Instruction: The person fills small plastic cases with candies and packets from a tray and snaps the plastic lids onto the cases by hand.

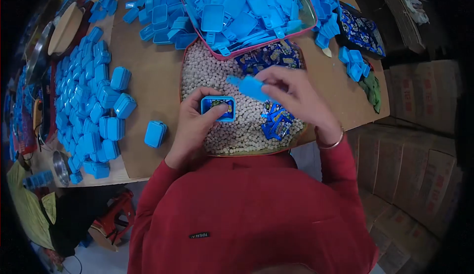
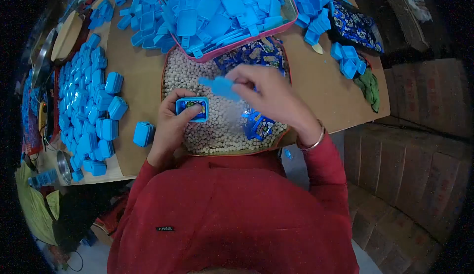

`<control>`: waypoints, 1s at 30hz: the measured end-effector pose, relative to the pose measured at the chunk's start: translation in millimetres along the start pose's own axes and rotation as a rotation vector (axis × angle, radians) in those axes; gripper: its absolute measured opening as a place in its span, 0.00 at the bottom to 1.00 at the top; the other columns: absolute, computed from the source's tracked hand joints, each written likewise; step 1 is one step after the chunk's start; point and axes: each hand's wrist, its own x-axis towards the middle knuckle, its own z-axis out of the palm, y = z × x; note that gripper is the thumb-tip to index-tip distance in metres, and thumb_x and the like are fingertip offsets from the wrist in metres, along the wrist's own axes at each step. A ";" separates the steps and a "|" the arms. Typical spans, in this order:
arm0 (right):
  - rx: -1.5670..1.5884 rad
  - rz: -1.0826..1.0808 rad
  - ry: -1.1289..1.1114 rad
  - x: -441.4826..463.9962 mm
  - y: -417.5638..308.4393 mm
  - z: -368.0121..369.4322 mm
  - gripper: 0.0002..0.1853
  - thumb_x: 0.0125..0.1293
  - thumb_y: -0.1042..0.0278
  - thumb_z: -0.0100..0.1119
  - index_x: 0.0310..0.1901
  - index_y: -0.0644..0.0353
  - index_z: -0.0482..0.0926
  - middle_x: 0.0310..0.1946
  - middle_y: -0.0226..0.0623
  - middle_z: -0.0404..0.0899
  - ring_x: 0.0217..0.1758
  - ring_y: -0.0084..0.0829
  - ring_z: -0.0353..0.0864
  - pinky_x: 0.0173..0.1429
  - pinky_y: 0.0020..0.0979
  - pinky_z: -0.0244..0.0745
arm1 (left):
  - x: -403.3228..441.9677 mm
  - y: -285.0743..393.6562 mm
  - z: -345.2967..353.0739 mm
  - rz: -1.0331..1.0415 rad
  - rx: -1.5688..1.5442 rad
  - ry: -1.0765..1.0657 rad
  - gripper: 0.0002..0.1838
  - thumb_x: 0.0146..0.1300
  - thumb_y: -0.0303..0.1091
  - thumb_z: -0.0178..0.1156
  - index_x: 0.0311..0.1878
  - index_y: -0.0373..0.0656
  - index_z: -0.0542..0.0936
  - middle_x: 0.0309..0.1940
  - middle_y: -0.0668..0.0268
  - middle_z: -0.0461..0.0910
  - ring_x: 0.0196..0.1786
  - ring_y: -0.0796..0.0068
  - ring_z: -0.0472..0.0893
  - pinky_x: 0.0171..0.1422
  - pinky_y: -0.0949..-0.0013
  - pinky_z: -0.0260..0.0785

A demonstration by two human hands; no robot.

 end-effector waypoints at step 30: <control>-0.228 -0.391 0.013 -23.2 -17.7 37.4 0.20 0.48 0.77 0.72 0.45 0.58 0.80 0.46 0.37 0.78 0.47 0.42 0.78 0.48 0.37 0.76 | -6.0 3.2 0.5 0.233 0.271 -0.282 0.26 0.56 0.23 0.68 0.59 0.39 0.75 0.48 0.68 0.79 0.49 0.82 0.77 0.52 0.75 0.71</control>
